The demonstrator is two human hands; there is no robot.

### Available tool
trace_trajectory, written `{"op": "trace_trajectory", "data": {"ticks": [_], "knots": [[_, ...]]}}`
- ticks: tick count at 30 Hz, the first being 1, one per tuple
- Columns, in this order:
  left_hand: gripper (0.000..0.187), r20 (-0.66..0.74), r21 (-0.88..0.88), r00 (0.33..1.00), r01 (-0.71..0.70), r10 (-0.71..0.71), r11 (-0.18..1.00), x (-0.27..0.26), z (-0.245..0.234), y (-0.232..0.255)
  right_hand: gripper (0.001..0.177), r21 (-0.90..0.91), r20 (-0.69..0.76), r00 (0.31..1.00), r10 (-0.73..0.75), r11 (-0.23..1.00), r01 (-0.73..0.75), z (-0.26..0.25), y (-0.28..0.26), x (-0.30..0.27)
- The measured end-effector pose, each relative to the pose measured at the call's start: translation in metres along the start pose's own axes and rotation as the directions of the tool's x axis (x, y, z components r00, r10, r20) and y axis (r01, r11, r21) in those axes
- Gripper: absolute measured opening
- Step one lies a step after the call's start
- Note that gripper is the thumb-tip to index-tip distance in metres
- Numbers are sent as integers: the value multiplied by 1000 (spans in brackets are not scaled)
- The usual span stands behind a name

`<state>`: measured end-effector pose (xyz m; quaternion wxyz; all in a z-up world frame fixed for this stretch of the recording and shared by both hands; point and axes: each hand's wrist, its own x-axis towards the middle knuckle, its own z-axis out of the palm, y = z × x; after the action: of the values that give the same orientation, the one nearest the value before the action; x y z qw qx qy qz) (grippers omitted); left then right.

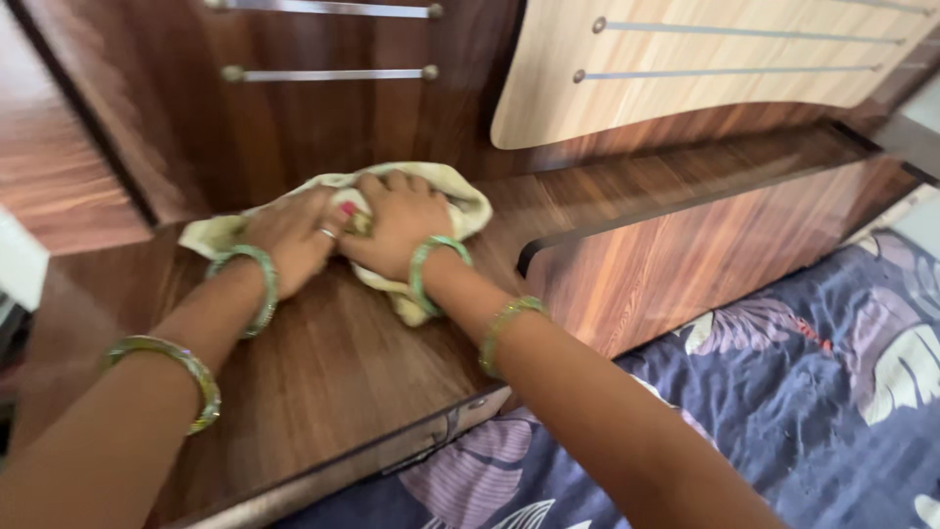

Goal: The person cleans a bed frame, a bedside table, and a headboard by wiping their surfaces with a cloth.

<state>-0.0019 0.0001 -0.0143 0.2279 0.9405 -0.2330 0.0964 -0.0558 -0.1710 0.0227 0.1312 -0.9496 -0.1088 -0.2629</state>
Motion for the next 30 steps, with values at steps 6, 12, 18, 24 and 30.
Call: {"op": "trace_trajectory", "data": {"ticks": [6, 12, 18, 24, 30], "knots": [[50, -38, -136, 998, 42, -47, 990, 18, 2, -25, 78, -31, 77, 993, 89, 996, -87, 17, -1, 27], [53, -146, -36, 989, -17, 11, 999, -7, -8, 5, 66, -26, 36, 989, 147, 989, -146, 13, -14, 12], [49, -105, -18, 989, 98, -99, 995, -76, -32, 26, 64, -37, 72, 989, 131, 991, -128, -16, -58, -40], [45, -195, -15, 979, -67, 63, 998, -116, -35, 2, 75, 29, 150, 987, -64, 998, 61, -43, -84, -92], [43, -179, -111, 984, -40, 20, 993, -76, -38, -31, 81, -8, 139, 978, -155, 988, 157, -8, -69, -34]]}}
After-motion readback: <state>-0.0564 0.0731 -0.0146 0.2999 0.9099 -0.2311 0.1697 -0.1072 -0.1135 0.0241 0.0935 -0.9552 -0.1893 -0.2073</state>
